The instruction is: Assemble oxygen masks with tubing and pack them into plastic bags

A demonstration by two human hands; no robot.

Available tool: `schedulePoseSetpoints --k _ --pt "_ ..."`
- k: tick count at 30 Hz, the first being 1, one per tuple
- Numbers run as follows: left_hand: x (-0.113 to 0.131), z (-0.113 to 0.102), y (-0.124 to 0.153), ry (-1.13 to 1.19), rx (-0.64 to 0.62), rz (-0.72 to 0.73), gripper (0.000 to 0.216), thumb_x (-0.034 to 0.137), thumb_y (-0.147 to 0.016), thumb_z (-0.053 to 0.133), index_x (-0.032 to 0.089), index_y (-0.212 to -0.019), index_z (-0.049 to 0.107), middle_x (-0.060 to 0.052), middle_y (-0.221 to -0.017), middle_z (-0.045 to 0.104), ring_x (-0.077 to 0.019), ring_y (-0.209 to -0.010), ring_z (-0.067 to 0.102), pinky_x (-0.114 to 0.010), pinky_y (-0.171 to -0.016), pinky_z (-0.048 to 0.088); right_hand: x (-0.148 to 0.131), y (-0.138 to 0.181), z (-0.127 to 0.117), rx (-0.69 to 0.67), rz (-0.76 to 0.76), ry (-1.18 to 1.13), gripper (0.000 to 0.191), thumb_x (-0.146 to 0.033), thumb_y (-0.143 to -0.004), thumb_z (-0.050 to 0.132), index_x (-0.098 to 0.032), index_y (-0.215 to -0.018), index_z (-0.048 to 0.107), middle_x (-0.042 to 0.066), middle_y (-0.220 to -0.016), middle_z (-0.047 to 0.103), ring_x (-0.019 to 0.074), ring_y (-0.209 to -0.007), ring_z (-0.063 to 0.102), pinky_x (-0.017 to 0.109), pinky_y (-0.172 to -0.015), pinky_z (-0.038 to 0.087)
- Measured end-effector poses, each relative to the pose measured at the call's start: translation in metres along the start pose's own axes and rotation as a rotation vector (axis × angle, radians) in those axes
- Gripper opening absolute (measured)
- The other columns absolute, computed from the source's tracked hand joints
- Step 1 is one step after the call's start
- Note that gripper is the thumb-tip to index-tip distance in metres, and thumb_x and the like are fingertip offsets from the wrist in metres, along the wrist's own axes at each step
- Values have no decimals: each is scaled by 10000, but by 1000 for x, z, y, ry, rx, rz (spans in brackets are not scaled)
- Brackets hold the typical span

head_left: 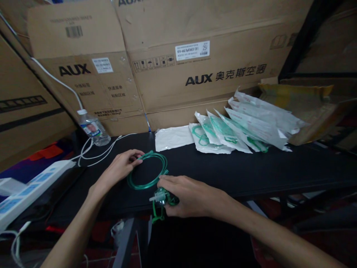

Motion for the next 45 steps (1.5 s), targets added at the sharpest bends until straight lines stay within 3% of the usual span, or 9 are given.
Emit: schedulePoseSetpoints --k 6,13,20,24,27,29,32,39,45 --pt "-4 6 -7 -61 33 -23 483 581 -913 477 238 -1124 745 -77 -1155 758 -283 -1089 675 -352 -954 485 3 1 2 12 -8 -15 167 -191 -856 634 -175 -1007 565 65 -1058 643 170 -864 612 286 -768 497" --pt "-12 8 -16 -79 38 -73 395 521 -826 561 230 -1000 762 -54 -952 778 -254 -849 705 -323 -747 515 6 7 6 35 -11 -85 251 -187 -857 658 -146 -1097 595 134 -1231 655 235 -1096 637 354 -963 506" --pt "1 4 -10 -66 77 -2 377 485 -900 534 254 -1153 691 -42 -1042 765 -254 -967 701 -332 -856 499 8 8 7 43 9 -121 270 -176 -857 663 -161 -1119 600 126 -1254 653 236 -1157 628 360 -996 491" --pt "3 5 -12 102 50 -2 448 554 -886 580 286 -1235 664 -42 -1122 763 -264 -1035 696 -363 -918 495 8 8 8 52 7 -130 280 -168 -845 671 -172 -1116 598 112 -1223 660 232 -1115 636 359 -963 497" --pt "-6 10 -17 317 2 -105 693 638 -779 665 208 -1319 610 -97 -1066 783 -285 -1014 708 -375 -859 535 9 8 9 61 -4 -133 286 -144 -831 673 -174 -1105 598 101 -1194 665 221 -1080 642 343 -936 497" --pt "-11 12 -20 365 3 -143 762 672 -793 613 151 -1350 588 -128 -1033 790 -286 -989 714 -379 -830 548 9 8 9 65 -11 -130 280 -138 -824 679 -178 -1088 597 90 -1169 668 214 -1062 642 333 -921 496" --pt "-17 12 -23 347 25 -167 689 651 -827 557 142 -1280 658 -137 -1068 784 -277 -958 708 -382 -811 547 9 8 8 64 -18 -122 253 -141 -826 678 -183 -1061 596 81 -1139 669 211 -1057 639 326 -911 492" --pt "-25 6 -25 218 35 -176 601 609 -764 650 172 -1166 743 -95 -1005 791 -263 -889 710 -356 -779 542 10 8 9 80 -56 -109 215 -173 -850 668 -174 -1050 589 94 -1146 669 216 -1086 633 333 -943 490" --pt "11 -2 -16 14 89 0 432 547 -819 616 236 -1098 726 -70 -1077 766 -292 -1001 679 -407 -938 501 11 7 8 86 -75 -110 236 -189 -852 692 -164 -1066 596 111 -1183 670 224 -1153 616 348 -1004 475"
Point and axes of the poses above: each hand's wrist, its own y-axis away from the middle knuckle, its own z-axis out of the palm, x = y × z, the point moved 4 cm from there along -y, towards the middle knuckle
